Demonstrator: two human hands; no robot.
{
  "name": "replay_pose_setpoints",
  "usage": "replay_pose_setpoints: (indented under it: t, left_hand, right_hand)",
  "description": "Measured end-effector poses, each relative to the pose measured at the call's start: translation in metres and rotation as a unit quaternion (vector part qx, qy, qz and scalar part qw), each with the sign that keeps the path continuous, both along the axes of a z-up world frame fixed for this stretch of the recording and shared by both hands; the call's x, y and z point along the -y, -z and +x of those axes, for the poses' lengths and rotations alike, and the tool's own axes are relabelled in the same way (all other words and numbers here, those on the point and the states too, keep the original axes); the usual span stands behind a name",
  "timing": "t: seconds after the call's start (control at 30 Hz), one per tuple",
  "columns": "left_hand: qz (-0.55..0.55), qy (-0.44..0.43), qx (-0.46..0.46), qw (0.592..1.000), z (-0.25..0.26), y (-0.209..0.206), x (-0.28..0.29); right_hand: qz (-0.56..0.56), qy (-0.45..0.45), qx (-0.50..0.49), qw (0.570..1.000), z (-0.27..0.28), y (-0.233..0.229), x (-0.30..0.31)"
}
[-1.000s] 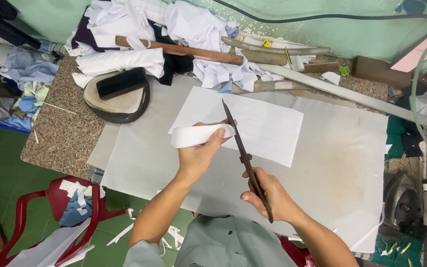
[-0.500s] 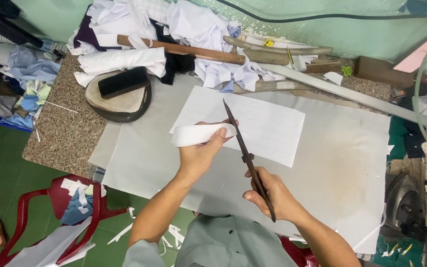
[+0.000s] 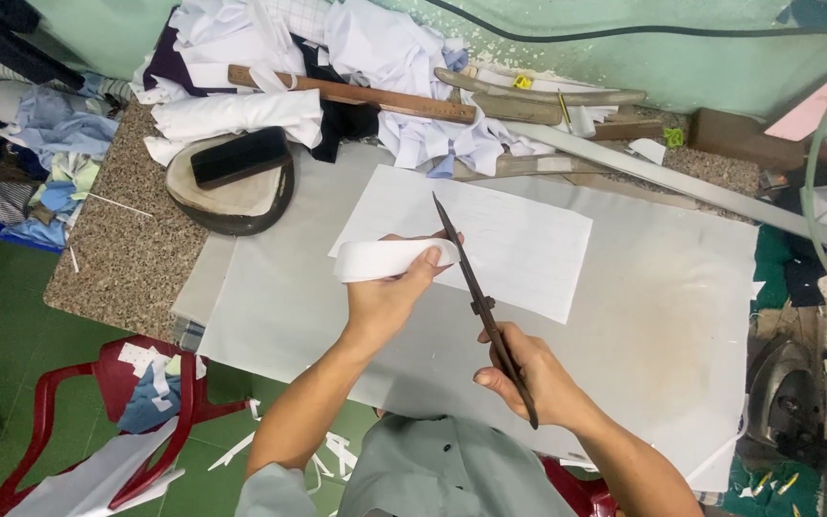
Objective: The person uses large shears to cut a white sheet of paper into long strips on a work table. They repeatedly trim and separate the strips, accumulating cut pieces on the table and floor.
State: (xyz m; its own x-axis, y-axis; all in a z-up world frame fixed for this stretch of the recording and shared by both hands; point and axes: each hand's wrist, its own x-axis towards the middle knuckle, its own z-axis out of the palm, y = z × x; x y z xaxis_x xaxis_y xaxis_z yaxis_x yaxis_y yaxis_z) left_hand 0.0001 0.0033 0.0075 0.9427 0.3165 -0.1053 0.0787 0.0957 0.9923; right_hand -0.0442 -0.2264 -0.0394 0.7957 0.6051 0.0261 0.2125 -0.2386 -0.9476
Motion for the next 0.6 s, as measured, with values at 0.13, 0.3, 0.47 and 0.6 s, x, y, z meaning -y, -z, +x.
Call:
replay_pose_setpoints:
  t: [0.13,0.3,0.47,0.6]
  left_hand:
    - [-0.014,0.0,-0.004,1.0,-0.0003,0.004,-0.0012]
    - [-0.032,-0.003,-0.017,0.999,0.0004,0.0049,-0.0009]
    - [-0.006,-0.002,-0.012,1.0,0.0004,0.0029,-0.0013]
    - [0.031,0.028,-0.002,0.999,-0.0007,0.0102,-0.0072]
  right_hand:
    - [0.001,0.0,0.0,1.0,0.0003,0.0,0.0005]
    - [0.005,-0.006,-0.01,1.0,0.0013,-0.0019,0.0013]
    - [-0.005,-0.003,-0.01,1.0,0.0015,-0.002,0.0018]
    - [-0.023,0.004,0.006,1.0,0.0029,0.0017,0.0059]
